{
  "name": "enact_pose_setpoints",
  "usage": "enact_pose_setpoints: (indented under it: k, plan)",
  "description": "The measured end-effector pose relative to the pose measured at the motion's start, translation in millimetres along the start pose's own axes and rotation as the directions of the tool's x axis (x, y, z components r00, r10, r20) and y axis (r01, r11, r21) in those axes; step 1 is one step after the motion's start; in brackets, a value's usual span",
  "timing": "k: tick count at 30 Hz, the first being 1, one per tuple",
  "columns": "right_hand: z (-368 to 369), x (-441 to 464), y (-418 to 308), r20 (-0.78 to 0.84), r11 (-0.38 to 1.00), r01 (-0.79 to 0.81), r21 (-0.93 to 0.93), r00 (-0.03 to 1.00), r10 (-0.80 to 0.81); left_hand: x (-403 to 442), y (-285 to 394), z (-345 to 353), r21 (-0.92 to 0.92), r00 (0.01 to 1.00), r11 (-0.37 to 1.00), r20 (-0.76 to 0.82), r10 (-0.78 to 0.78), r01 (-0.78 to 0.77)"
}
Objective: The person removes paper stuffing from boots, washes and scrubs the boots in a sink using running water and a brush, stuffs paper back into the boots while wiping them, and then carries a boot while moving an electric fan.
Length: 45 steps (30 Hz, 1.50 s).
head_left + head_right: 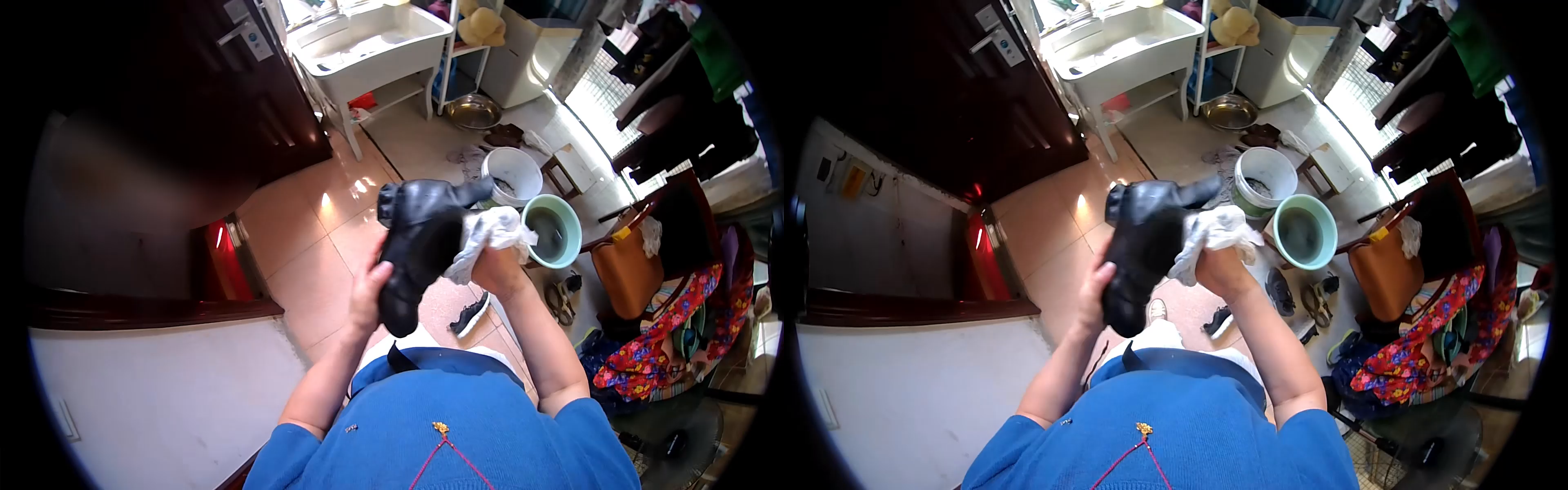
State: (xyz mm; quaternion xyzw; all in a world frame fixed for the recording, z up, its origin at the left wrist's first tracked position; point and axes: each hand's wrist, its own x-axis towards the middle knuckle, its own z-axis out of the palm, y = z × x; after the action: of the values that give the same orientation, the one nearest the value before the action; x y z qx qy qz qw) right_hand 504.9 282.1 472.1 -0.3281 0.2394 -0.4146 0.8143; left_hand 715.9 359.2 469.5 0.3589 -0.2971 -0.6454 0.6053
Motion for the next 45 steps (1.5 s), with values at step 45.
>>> enact_pose_setpoints:
  k: [45]
  plan:
    - [-77,399,-199,0.168,0.727,0.002,-0.686,0.974,0.155,378,84,-24,-0.465,0.996,0.882,0.069,-0.049,0.075]
